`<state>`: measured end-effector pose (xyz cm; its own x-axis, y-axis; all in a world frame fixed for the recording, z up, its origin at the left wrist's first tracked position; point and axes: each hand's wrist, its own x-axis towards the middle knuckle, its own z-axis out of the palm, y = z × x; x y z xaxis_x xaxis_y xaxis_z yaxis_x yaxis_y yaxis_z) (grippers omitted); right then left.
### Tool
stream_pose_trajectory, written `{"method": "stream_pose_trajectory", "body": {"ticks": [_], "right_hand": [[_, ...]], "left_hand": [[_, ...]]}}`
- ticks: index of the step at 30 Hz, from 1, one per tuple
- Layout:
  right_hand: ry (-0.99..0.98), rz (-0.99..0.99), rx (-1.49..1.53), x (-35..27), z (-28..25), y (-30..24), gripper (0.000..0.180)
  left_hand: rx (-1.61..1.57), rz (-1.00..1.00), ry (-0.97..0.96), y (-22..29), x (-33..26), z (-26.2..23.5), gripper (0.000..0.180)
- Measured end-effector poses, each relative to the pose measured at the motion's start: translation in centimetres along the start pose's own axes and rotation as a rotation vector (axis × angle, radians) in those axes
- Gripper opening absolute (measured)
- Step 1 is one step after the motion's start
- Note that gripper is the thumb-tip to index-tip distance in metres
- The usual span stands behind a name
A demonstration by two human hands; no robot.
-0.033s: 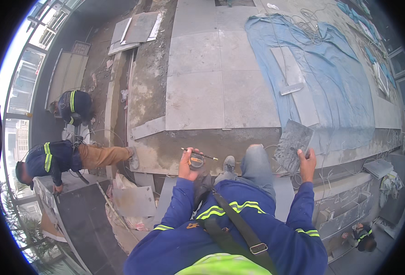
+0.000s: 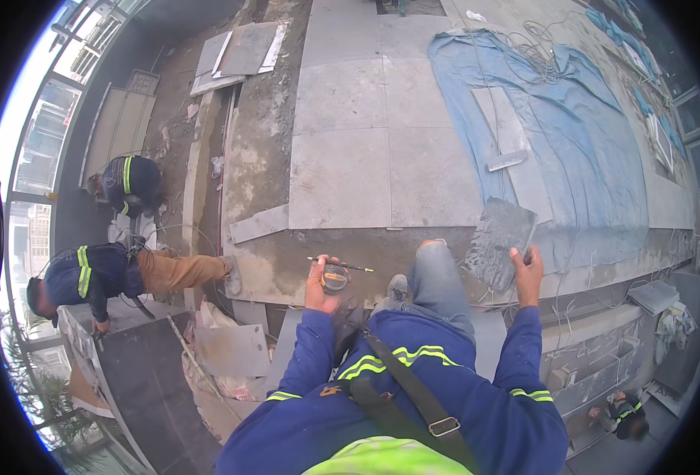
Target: The person measures and marks stone tiles on a construction site using a tape measure and a marker. They coordinate with a coworker to align measurements and mark cut lines on the tiles.
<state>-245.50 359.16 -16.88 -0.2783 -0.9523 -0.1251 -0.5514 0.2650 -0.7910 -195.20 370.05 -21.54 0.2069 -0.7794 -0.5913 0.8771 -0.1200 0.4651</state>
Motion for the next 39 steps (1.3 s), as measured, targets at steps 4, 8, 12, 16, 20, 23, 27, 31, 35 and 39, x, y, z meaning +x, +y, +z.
{"method": "stream_pose_trajectory", "body": {"ticks": [4, 8, 12, 16, 20, 23, 27, 31, 35, 39], "right_hand": [[-0.258, 0.074, 0.756, 11.2, 14.1, -11.8, 0.042], [-0.419, 0.071, 0.994, 23.0, 31.2, -20.3, 0.039], [-0.515, 0.200, 1.067, 31.5, 45.6, -29.1, 0.033], [-0.594, 0.211, 1.140, 36.9, 54.0, -38.9, 0.027], [-0.625, 0.175, 0.973, 42.3, 58.8, -49.1, 0.030], [-0.643, 0.110, 0.964, 46.8, 62.1, -57.2, 0.034], [-0.699, 0.153, 1.042, 51.9, 67.4, -66.1, 0.039], [-0.787, 0.237, 1.164, 57.2, 77.0, -71.8, 0.045], [-0.721, 0.380, 1.322, 61.9, 90.5, -76.0, 0.052], [-0.654, 0.323, 1.473, 65.2, 100.4, -80.4, 0.055]], "left_hand": [[-0.123, 0.178, -0.043, 7.3, 4.0, 0.9, 0.021], [-0.256, 0.229, -0.002, 13.4, 12.0, 1.5, 0.024], [-0.284, 0.226, -0.026, 21.7, 20.7, 4.4, 0.023], [-0.207, 0.254, 0.058, 32.2, 26.9, 9.3, 0.023], [-0.232, 0.345, 0.038, 40.7, 31.1, 14.0, 0.025], [-0.263, 0.387, 0.015, 46.4, 36.6, 17.1, 0.025], [-0.259, 0.386, 0.000, 54.0, 45.4, 19.3, 0.024], [-0.199, 0.399, -0.036, 63.4, 57.4, 19.3, 0.025], [0.001, 0.459, -0.163, 76.0, 74.3, 19.9, 0.027], [0.139, 0.391, -0.205, 88.7, 85.7, 21.0, 0.027]]}}
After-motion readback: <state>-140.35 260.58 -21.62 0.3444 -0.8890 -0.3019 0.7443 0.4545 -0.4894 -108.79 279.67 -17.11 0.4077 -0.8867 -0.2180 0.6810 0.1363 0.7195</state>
